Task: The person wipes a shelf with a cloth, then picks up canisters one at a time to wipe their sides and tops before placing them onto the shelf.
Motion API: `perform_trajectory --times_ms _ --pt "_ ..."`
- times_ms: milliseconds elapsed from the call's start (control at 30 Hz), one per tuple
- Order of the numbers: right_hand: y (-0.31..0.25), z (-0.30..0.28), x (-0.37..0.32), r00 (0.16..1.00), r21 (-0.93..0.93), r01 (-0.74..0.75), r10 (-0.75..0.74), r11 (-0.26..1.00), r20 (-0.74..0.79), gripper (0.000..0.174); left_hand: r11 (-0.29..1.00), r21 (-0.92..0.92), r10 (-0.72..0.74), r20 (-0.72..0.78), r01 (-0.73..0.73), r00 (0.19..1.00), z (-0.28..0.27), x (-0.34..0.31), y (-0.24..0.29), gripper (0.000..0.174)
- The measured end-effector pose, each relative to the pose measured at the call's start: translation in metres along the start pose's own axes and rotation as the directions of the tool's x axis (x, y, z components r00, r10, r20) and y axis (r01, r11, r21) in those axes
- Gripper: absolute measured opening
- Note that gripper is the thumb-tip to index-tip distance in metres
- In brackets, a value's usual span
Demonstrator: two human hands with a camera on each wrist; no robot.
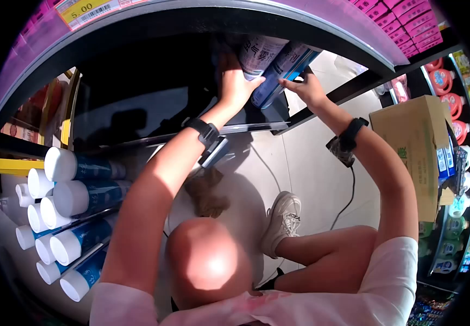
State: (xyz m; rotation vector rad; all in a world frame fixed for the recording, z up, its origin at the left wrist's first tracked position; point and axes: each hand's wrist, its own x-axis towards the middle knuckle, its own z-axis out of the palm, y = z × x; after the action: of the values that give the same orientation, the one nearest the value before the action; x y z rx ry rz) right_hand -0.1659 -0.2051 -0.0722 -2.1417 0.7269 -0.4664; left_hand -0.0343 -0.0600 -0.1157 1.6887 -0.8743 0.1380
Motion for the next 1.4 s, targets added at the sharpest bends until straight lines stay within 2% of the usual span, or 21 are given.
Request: perform_trajectory --times_ms 33,67,167,233,333,400,467,567,633,733,800,833,867,967,1000,1100,1133,1233,1267,1333,1400 --pt "0.000 -0.001 -0.002 0.999 0.064 -0.025 0.023 0.998 0.022 0.062 0.991 0.075 0.113 0.013 -0.113 0.994 -0.004 0.000 -0.004 0.094" --pt "-0.002 0.000 -0.004 0.998 0.128 -0.051 0.046 0.990 0.046 0.062 0.998 0.002 0.060 0.072 -0.061 0.996 -0.006 0.002 -0.007 0.077" --pt "-0.009 -0.006 -0.007 0.976 0.276 -0.153 0.102 0.949 0.190 0.064 0.997 -0.027 0.081 0.199 -0.078 0.977 -0.016 0.005 -0.010 0.077" --pt "-0.015 -0.004 -0.010 0.982 0.236 -0.165 0.138 0.958 0.129 0.064 0.999 -0.036 0.024 0.269 -0.015 0.963 -0.024 0.006 -0.004 0.078" --pt "-0.022 0.002 -0.008 0.999 0.268 -0.019 0.028 0.963 -0.030 0.063 0.997 0.071 0.007 0.123 -0.015 0.992 -0.023 0.006 0.015 0.080" --pt "-0.019 -0.001 -0.004 0.992 0.245 0.056 -0.027 0.968 -0.122 0.063 0.999 0.015 0.052 -0.134 -0.051 0.990 -0.016 0.007 0.026 0.082" --pt "-0.016 0.001 0.000 0.962 0.182 0.145 -0.095 0.973 -0.257 0.062 0.998 0.037 0.053 -0.128 -0.049 0.990 -0.011 0.011 0.032 0.082" --pt "-0.015 -0.003 -0.003 0.955 0.048 0.177 -0.160 0.983 -0.250 0.062 0.999 0.020 0.051 -0.145 -0.049 0.988 -0.010 0.013 0.030 0.080" --pt "-0.023 -0.009 -0.013 0.971 0.080 0.177 -0.161 0.981 -0.177 0.058 0.982 -0.172 0.071 -0.073 -0.083 0.995 -0.013 0.010 0.020 0.077" --pt "-0.014 -0.015 -0.009 0.984 0.252 0.158 -0.174 0.955 0.040 0.055 0.972 -0.183 0.169 0.125 -0.145 0.978 -0.035 0.015 0.015 0.076" --pt "-0.018 -0.012 -0.011 0.985 0.312 0.136 -0.162 0.940 0.058 0.056 0.966 -0.224 0.172 0.178 -0.130 0.969 -0.049 0.014 0.015 0.075" --pt "-0.020 -0.011 -0.010 0.988 0.377 0.115 -0.145 0.919 0.053 0.058 0.968 -0.238 0.155 0.296 -0.084 0.943 -0.053 0.016 0.013 0.078" --pt "-0.020 -0.008 -0.009 0.993 0.294 0.109 -0.119 0.950 0.015 0.060 0.968 -0.249 0.142 0.412 -0.038 0.900 -0.055 0.017 0.012 0.081" --pt "-0.020 -0.003 -0.004 0.995 0.245 0.098 -0.086 0.965 -0.059 0.058 0.979 -0.196 0.131 0.375 -0.060 0.918 -0.051 0.008 0.012 0.091" --pt "-0.020 -0.002 -0.004 0.995 0.234 0.096 -0.086 0.967 -0.052 0.058 0.984 -0.137 0.147 0.280 -0.112 0.949 -0.046 0.003 0.015 0.091" --pt "-0.023 0.000 -0.004 0.979 0.308 0.166 -0.118 0.937 -0.169 0.053 0.999 -0.050 -0.013 0.152 0.021 0.988 -0.030 -0.013 0.022 0.086" --pt "-0.024 -0.003 -0.007 0.986 0.279 0.134 -0.101 0.951 -0.130 0.054 0.998 -0.064 -0.013 0.147 0.023 0.989 -0.026 -0.012 0.020 0.086" --pt "-0.030 -0.014 -0.016 0.989 0.176 0.149 -0.147 0.973 -0.023 0.056 0.980 -0.196 0.073 0.211 -0.031 0.975 -0.025 -0.003 0.008 0.080" --pt "-0.026 -0.018 -0.016 0.976 0.282 0.191 -0.211 0.940 0.045 0.058 0.981 -0.188 0.106 0.272 -0.056 0.956 -0.031 0.003 0.000 0.080" --pt "-0.024 -0.026 -0.019 0.965 0.266 0.197 -0.235 0.944 0.119 0.059 0.980 -0.197 0.111 0.419 -0.029 0.901 -0.048 0.012 -0.011 0.077" --pt "-0.029 -0.027 -0.022 0.964 0.255 0.186 -0.227 0.949 0.141 0.060 0.979 -0.190 0.151 0.446 -0.072 0.882 -0.053 0.016 -0.020 0.076"
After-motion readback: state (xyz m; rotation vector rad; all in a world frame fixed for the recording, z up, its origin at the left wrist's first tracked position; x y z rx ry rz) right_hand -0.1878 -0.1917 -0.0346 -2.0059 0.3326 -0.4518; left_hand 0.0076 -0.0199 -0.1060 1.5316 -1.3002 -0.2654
